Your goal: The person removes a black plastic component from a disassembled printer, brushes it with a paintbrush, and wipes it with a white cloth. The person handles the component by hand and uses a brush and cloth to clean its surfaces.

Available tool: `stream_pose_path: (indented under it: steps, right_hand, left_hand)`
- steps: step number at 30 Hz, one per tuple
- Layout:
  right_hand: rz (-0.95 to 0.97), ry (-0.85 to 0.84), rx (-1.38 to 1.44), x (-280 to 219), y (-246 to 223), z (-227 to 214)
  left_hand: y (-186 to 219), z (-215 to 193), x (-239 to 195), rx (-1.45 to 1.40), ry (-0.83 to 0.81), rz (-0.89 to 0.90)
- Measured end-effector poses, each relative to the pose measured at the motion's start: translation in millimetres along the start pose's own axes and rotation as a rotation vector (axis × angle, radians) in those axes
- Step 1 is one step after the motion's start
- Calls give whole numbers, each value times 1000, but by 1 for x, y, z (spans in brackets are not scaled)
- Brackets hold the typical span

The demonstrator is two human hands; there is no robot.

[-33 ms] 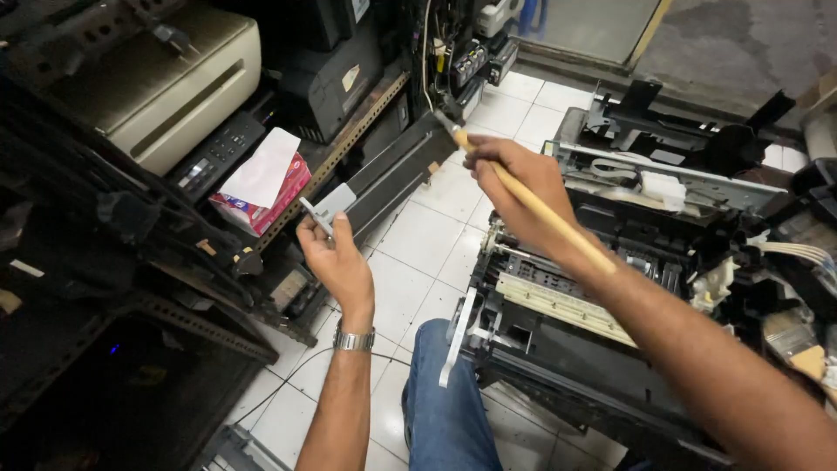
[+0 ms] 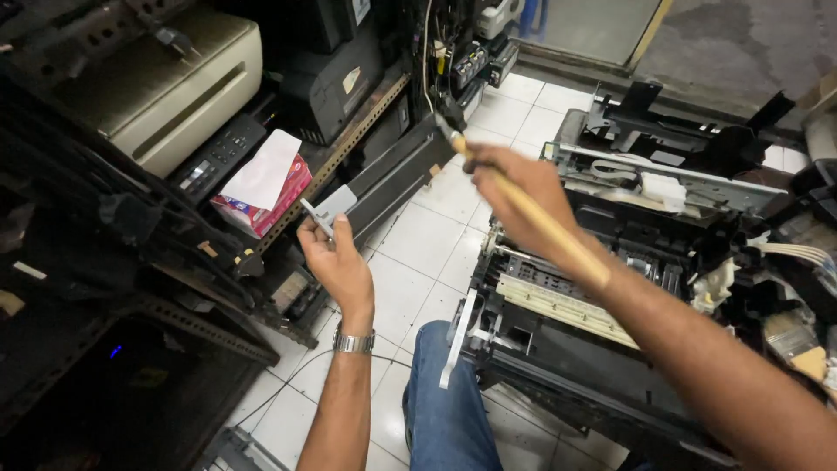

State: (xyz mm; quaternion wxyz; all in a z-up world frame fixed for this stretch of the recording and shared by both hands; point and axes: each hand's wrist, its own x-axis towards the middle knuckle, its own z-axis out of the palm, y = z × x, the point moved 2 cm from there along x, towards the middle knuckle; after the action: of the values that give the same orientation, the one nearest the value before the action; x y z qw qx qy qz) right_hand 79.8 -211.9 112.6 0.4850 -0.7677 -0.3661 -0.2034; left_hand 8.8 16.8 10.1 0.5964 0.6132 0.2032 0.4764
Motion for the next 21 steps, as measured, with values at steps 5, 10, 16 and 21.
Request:
stream_pose_path:
  steps: [5, 10, 16, 21]
  right_hand:
    - [-151, -319, 392, -28, -80, 12]
    - [55, -90, 72, -8, 2, -28]
    - [-14, 150, -177, -25, -61, -145]
    - [398, 297, -156, -134, -80, -280]
  left_hand:
    - [-13, 4, -1, -63, -54, -13]
    - [-7, -5, -5, -91, -105, -4]
    - [-55, -18, 13, -47, -65, 42]
    - [-64, -11, 9, 41, -151, -8]
